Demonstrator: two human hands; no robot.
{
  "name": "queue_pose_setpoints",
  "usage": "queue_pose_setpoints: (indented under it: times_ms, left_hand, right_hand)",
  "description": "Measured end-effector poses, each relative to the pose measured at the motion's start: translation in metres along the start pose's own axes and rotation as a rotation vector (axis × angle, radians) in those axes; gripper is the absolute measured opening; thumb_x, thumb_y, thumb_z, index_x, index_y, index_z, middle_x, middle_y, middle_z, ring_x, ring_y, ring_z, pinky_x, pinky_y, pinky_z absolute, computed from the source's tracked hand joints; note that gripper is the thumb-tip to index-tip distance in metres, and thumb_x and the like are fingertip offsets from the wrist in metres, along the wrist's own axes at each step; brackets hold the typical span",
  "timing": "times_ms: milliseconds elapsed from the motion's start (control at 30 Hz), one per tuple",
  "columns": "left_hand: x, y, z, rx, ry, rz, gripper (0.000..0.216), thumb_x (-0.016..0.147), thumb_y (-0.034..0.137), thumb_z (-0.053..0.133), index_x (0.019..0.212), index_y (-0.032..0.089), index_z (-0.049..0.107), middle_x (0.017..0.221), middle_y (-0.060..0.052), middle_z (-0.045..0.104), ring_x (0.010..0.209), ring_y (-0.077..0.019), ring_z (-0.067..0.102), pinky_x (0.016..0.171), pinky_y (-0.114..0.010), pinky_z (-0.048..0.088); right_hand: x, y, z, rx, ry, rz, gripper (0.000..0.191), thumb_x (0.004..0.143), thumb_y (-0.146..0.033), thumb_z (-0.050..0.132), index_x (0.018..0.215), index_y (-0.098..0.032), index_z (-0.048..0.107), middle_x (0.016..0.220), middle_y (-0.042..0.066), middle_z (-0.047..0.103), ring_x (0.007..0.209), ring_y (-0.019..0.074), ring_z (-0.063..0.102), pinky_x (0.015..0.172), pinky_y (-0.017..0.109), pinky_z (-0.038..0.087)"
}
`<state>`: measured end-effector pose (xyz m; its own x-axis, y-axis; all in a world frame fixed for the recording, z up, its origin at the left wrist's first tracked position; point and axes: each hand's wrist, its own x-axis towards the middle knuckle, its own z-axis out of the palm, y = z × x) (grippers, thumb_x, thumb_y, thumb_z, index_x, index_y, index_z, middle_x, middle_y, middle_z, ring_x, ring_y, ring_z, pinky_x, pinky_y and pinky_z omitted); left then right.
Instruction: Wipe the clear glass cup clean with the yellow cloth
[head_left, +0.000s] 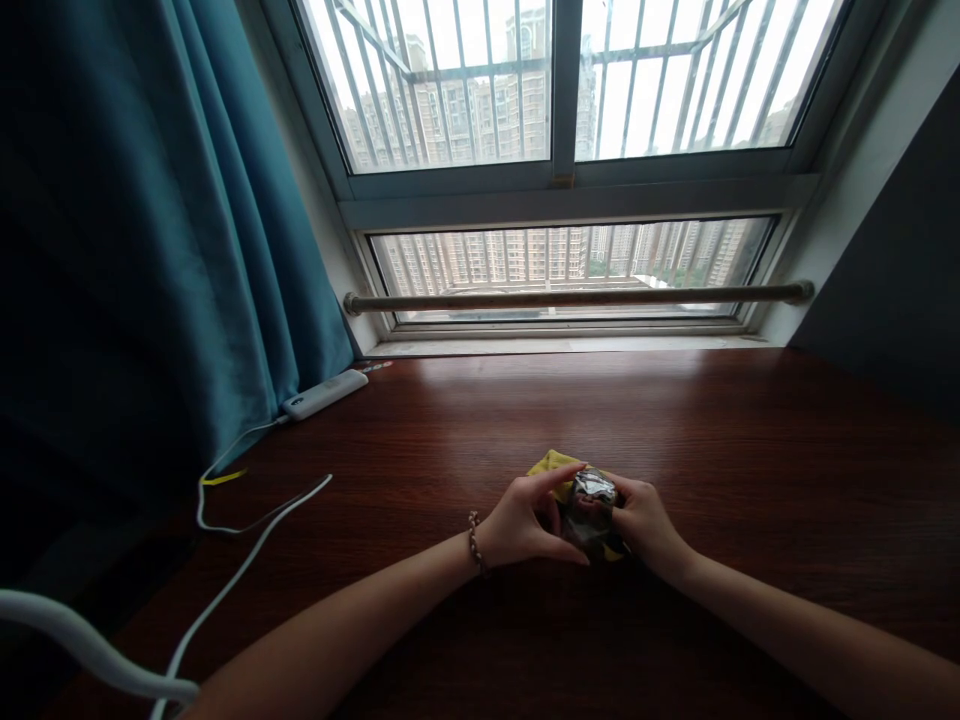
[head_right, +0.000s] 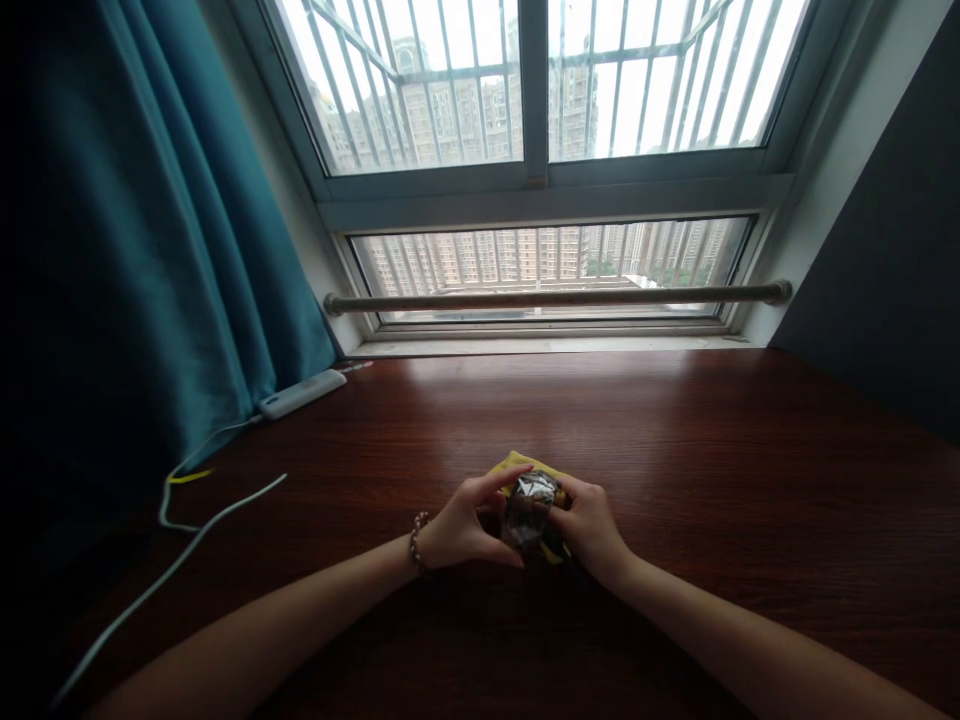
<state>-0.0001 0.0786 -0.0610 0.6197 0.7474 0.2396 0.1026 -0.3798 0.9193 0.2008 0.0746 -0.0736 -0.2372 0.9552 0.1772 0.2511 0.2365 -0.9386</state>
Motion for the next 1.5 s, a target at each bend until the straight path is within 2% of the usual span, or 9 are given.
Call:
queue_pose_setpoints:
  times_ms: [167, 333, 533, 667, 933, 1167, 1267, 1400, 1500]
  left_hand:
    - [0.006, 0.004, -0.006, -0.035, 0.025, 0.003, 0.078, 0.053, 0.048, 0.080, 0.121, 0.019, 0.057, 0.136, -0.015, 0.039, 0.107, -0.0290, 0.054, 0.086, -0.039, 0.051]
    - [0.007, 0.008, -0.010, 0.015, -0.007, 0.020, 0.057, 0.070, 0.060, 0.063, 0.105, 0.014, 0.066, 0.130, -0.013, 0.045, 0.119, -0.0331, 0.045, 0.102, -0.047, 0.037]
    - [0.005, 0.006, -0.005, 0.144, -0.045, 0.097, 0.096, 0.052, 0.055, 0.078, 0.132, 0.015, 0.044, 0.135, -0.016, 0.042, 0.126, -0.0341, 0.039, 0.109, -0.046, 0.029]
    - [0.002, 0.001, 0.001, 0.231, 0.019, 0.087, 0.110, 0.054, 0.041, 0.082, 0.142, 0.021, 0.019, 0.136, -0.016, 0.041, 0.122, -0.0324, 0.045, 0.102, -0.045, 0.039]
    - [0.004, 0.005, -0.005, 0.160, 0.022, 0.167, 0.095, 0.044, 0.035, 0.087, 0.129, 0.023, 0.046, 0.133, -0.011, 0.040, 0.122, -0.0303, 0.043, 0.104, -0.041, 0.038]
    - [0.006, 0.009, -0.009, 0.150, -0.039, 0.103, 0.064, 0.068, 0.061, 0.064, 0.115, 0.018, 0.061, 0.130, -0.012, 0.043, 0.113, -0.0293, 0.049, 0.102, -0.044, 0.039]
    - [0.006, 0.006, -0.007, 0.179, -0.043, 0.121, 0.069, 0.067, 0.061, 0.065, 0.119, 0.017, 0.058, 0.130, -0.013, 0.045, 0.119, -0.0304, 0.045, 0.106, -0.044, 0.035]
    - [0.004, 0.003, -0.003, 0.285, -0.006, 0.158, 0.110, 0.047, 0.049, 0.083, 0.138, 0.017, 0.032, 0.139, -0.017, 0.036, 0.129, -0.0346, 0.034, 0.109, -0.048, 0.029]
    - [0.002, 0.002, 0.000, 0.301, 0.050, 0.214, 0.112, 0.048, 0.039, 0.085, 0.140, 0.023, 0.023, 0.138, -0.017, 0.036, 0.119, -0.0307, 0.047, 0.092, -0.040, 0.048]
  right_hand:
    - [-0.002, -0.004, 0.001, -0.075, 0.005, -0.008, 0.026, 0.074, -0.036, 0.067, 0.084, -0.013, 0.068, 0.080, 0.003, 0.064, 0.074, 0.0210, 0.057, 0.066, 0.027, 0.041]
    - [-0.003, -0.006, 0.001, -0.124, -0.005, -0.032, 0.028, 0.074, -0.040, 0.067, 0.080, -0.012, 0.067, 0.076, 0.004, 0.063, 0.070, 0.0200, 0.056, 0.062, 0.028, 0.038]
    - [0.000, -0.006, -0.001, -0.066, 0.004, -0.067, 0.036, 0.079, -0.044, 0.061, 0.092, -0.012, 0.068, 0.081, 0.004, 0.064, 0.076, 0.0221, 0.058, 0.066, 0.027, 0.041]
    - [0.004, -0.003, -0.002, -0.044, 0.026, -0.043, 0.043, 0.079, -0.052, 0.058, 0.080, -0.010, 0.069, 0.071, 0.004, 0.062, 0.066, 0.0204, 0.055, 0.058, 0.026, 0.038]
    - [0.000, 0.000, 0.002, -0.021, 0.001, -0.028, 0.031, 0.076, -0.042, 0.067, 0.084, -0.013, 0.069, 0.077, 0.002, 0.064, 0.071, 0.0193, 0.056, 0.063, 0.025, 0.041]
    - [-0.001, -0.005, 0.001, -0.009, -0.026, -0.042, 0.034, 0.077, -0.042, 0.066, 0.094, -0.013, 0.069, 0.085, 0.003, 0.065, 0.074, 0.0194, 0.057, 0.065, 0.026, 0.043]
    - [0.000, -0.005, 0.001, 0.002, -0.026, -0.049, 0.038, 0.078, -0.045, 0.064, 0.097, -0.012, 0.069, 0.085, 0.003, 0.065, 0.074, 0.0194, 0.057, 0.066, 0.026, 0.043]
    - [0.001, -0.001, 0.001, 0.004, -0.015, -0.045, 0.039, 0.078, -0.046, 0.062, 0.092, -0.011, 0.069, 0.081, 0.003, 0.065, 0.072, 0.0203, 0.057, 0.063, 0.026, 0.042]
    - [0.002, 0.001, 0.001, -0.004, -0.002, -0.032, 0.037, 0.078, -0.047, 0.062, 0.086, -0.011, 0.069, 0.076, 0.003, 0.063, 0.071, 0.0196, 0.057, 0.061, 0.025, 0.041]
